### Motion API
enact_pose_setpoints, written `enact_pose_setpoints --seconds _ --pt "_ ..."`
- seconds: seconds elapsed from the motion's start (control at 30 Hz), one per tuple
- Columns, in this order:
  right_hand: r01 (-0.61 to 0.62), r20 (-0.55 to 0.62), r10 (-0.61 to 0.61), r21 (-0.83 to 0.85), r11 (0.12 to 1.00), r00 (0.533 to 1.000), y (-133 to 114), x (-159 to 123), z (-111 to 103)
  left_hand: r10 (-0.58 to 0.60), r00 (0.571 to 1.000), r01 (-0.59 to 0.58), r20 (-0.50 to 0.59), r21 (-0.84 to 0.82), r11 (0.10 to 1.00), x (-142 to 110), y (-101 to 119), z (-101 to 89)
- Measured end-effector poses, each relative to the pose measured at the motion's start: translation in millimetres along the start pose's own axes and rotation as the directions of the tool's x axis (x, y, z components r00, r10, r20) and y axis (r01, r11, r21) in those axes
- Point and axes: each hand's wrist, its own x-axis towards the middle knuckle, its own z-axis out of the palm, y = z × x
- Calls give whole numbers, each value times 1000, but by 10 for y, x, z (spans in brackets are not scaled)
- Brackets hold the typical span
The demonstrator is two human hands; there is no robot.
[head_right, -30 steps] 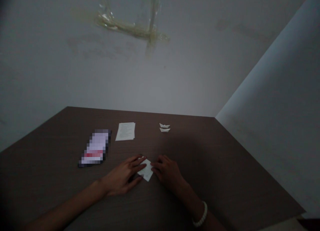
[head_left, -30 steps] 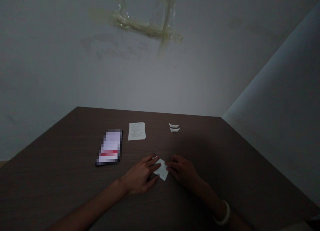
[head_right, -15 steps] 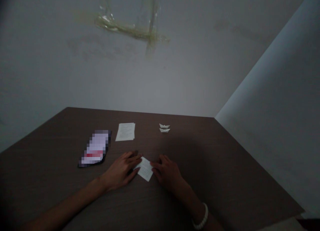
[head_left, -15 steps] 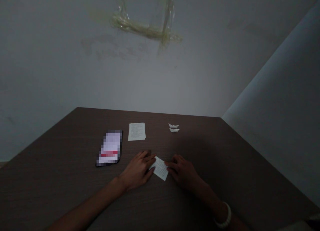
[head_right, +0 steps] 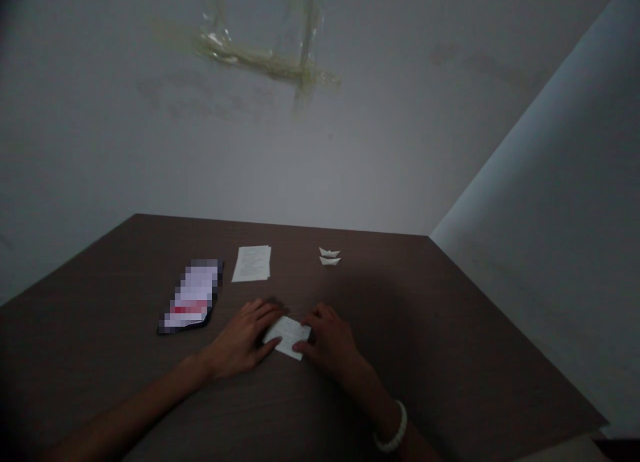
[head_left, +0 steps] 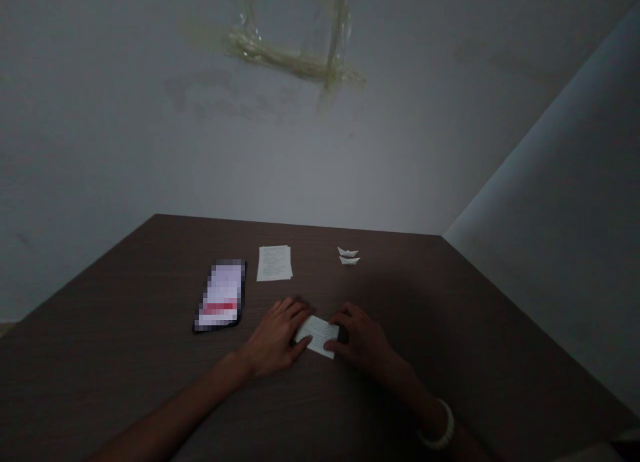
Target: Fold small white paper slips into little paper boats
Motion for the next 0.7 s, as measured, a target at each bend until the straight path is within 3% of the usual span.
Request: enact_pose_setpoints --seconds 0.13,0.47,0.7 --pt "-27 59 26 18 999 998 -28 49 -50 -17 999 19 36 -44 999 2 -16 0" --pt "32 138 -44 87 996 989 45 183 -52 -44 994 53 98 -95 994 15 -2 -48" --pt "82 9 -84 116 990 996 -36 194 -34 -35 999 39 29 -132 991 21 38 -92"
